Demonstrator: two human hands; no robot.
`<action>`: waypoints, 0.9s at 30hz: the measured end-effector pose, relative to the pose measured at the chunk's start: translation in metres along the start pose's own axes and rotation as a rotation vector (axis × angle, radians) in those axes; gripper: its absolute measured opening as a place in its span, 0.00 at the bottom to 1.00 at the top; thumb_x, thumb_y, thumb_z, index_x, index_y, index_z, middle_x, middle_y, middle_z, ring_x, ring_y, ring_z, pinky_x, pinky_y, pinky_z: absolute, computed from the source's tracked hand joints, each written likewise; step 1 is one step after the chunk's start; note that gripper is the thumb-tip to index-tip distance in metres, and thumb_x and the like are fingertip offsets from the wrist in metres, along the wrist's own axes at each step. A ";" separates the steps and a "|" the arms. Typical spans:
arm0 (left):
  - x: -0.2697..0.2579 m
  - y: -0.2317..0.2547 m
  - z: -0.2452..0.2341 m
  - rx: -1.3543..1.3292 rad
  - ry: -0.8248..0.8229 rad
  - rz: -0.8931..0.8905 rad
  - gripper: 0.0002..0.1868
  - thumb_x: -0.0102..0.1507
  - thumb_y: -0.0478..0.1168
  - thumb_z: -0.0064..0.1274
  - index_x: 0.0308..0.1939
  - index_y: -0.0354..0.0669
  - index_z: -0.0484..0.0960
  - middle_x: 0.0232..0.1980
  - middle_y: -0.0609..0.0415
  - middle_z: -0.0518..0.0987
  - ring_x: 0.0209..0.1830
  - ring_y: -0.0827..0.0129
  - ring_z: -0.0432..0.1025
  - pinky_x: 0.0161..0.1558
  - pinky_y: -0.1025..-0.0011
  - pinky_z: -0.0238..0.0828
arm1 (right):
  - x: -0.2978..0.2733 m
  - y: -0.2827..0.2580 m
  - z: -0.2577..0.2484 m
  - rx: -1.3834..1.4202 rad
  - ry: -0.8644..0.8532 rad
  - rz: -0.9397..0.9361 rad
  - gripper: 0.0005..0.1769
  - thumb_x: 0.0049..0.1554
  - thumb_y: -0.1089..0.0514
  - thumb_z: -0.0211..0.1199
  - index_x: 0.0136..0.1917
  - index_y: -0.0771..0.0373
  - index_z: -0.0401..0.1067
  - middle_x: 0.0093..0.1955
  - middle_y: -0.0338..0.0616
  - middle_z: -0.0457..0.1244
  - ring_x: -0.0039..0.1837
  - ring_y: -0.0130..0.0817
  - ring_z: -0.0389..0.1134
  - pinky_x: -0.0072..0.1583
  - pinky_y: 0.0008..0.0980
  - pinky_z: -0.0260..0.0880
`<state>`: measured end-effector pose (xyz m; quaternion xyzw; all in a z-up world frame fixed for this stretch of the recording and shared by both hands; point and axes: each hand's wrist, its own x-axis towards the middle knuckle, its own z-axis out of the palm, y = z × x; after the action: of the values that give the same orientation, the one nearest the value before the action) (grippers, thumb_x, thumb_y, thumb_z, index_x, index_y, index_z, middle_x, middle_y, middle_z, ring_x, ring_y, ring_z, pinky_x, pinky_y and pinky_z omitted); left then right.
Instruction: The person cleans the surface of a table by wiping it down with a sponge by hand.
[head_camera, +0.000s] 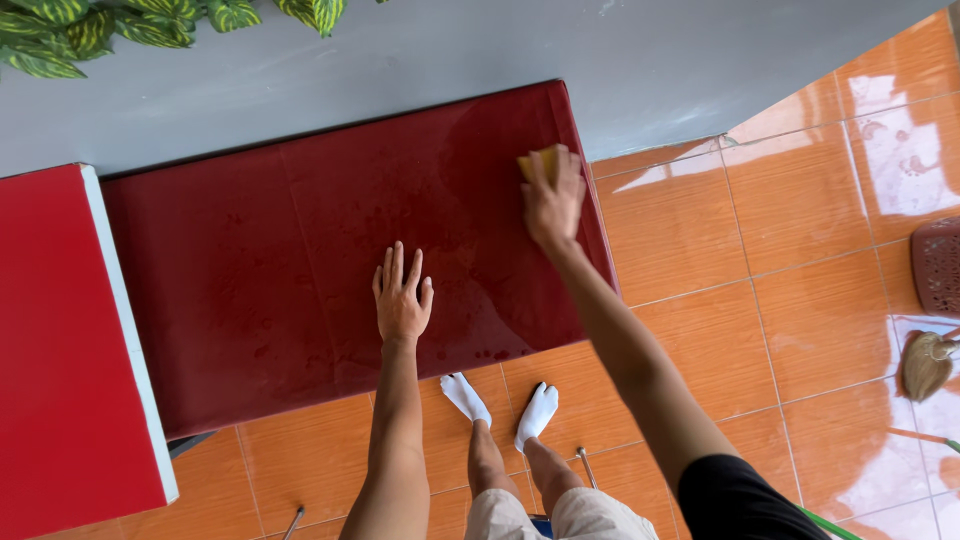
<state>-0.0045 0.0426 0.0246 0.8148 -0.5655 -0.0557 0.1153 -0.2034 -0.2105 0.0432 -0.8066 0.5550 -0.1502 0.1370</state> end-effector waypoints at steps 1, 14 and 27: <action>0.000 0.000 0.000 0.003 -0.002 -0.002 0.28 0.72 0.51 0.40 0.76 0.59 0.65 0.83 0.51 0.53 0.82 0.59 0.50 0.78 0.53 0.47 | -0.002 -0.019 0.007 0.113 -0.079 0.047 0.21 0.66 0.53 0.58 0.72 0.48 0.68 0.80 0.54 0.50 0.80 0.59 0.53 0.70 0.56 0.67; -0.002 0.001 -0.001 -0.017 -0.017 -0.005 0.28 0.72 0.52 0.40 0.76 0.59 0.66 0.83 0.51 0.53 0.82 0.58 0.49 0.78 0.52 0.45 | -0.074 0.052 -0.032 -0.095 -0.041 -0.226 0.27 0.70 0.58 0.47 0.81 0.46 0.58 0.83 0.59 0.44 0.82 0.66 0.43 0.75 0.73 0.45; -0.001 0.001 -0.006 -0.028 0.003 0.014 0.27 0.72 0.50 0.41 0.76 0.57 0.67 0.83 0.49 0.55 0.82 0.57 0.50 0.78 0.52 0.47 | -0.097 -0.061 0.017 0.094 -0.098 -0.290 0.28 0.64 0.54 0.57 0.77 0.51 0.62 0.85 0.56 0.40 0.83 0.60 0.44 0.76 0.71 0.46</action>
<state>-0.0044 0.0441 0.0302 0.8090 -0.5703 -0.0617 0.1280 -0.1774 -0.0981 0.0424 -0.8774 0.4176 -0.1548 0.1785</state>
